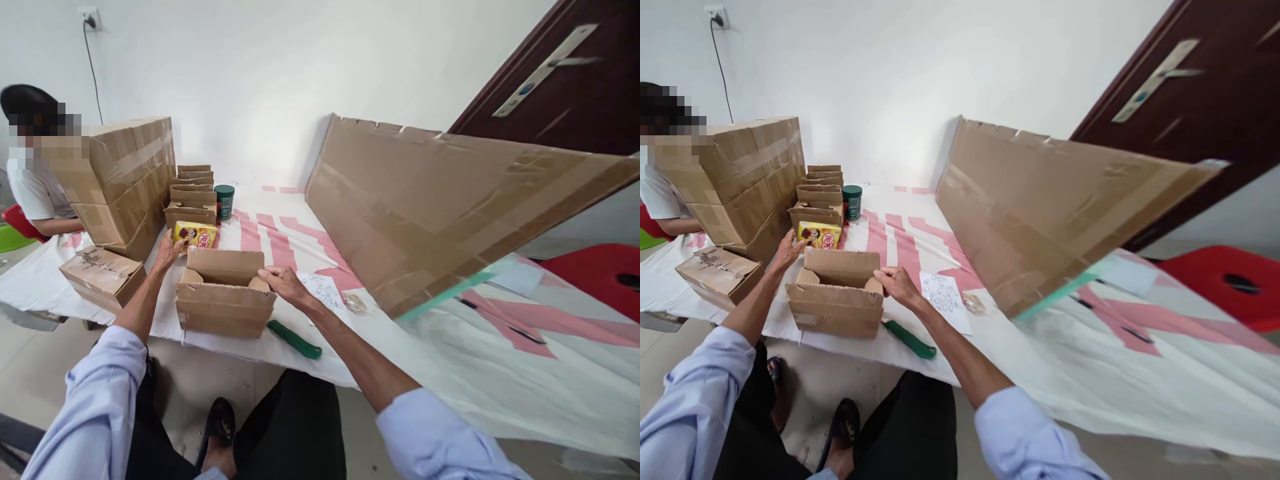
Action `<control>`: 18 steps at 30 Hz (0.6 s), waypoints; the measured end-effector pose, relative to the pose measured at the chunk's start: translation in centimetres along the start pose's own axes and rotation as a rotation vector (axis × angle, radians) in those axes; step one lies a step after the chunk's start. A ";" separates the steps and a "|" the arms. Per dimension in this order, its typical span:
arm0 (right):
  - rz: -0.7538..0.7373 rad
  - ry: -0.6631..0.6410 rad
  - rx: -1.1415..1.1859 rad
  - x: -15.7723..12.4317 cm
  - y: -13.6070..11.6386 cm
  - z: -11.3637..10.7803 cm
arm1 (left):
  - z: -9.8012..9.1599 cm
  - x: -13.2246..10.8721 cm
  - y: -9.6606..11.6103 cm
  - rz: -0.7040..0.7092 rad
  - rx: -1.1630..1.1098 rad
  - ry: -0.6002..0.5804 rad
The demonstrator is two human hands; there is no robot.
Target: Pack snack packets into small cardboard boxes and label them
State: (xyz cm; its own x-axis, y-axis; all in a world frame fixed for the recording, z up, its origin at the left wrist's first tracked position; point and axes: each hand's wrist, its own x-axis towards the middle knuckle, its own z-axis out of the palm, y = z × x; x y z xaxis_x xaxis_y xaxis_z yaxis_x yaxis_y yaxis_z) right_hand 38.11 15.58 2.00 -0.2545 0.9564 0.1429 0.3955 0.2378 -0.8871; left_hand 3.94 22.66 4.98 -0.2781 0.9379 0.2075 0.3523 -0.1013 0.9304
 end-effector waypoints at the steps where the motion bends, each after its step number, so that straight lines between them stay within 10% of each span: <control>1: -0.003 0.016 0.006 1.1 0.1 0.1 | -0.6 -1.2 0.2 0.016 0.000 0.025; 7: 0.000 0.078 0.035 7.7 0.3 2.2 | -4.1 -15.0 -1.8 0.099 0.029 0.293; 9: -0.001 0.081 0.041 9.5 -0.4 3.7 | -3.1 -17.9 -2.5 0.053 0.068 0.179; 14: -0.051 0.123 0.041 10.7 -3.1 6.0 | 2.2 -15.2 -4.0 -0.046 0.092 -0.023; 18: -0.179 0.157 -0.052 5.7 -2.5 4.7 | 3.9 -9.5 -5.2 -0.148 0.092 -0.062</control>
State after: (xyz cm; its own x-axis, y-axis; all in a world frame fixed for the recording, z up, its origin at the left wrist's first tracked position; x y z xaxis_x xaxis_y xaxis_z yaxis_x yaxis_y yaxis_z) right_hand 31.51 19.65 2.97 -0.1859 0.9119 0.3659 0.4028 0.4104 -0.8181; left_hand 8.28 15.60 -2.99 -0.2782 0.9593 0.0481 0.3927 0.0679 0.9171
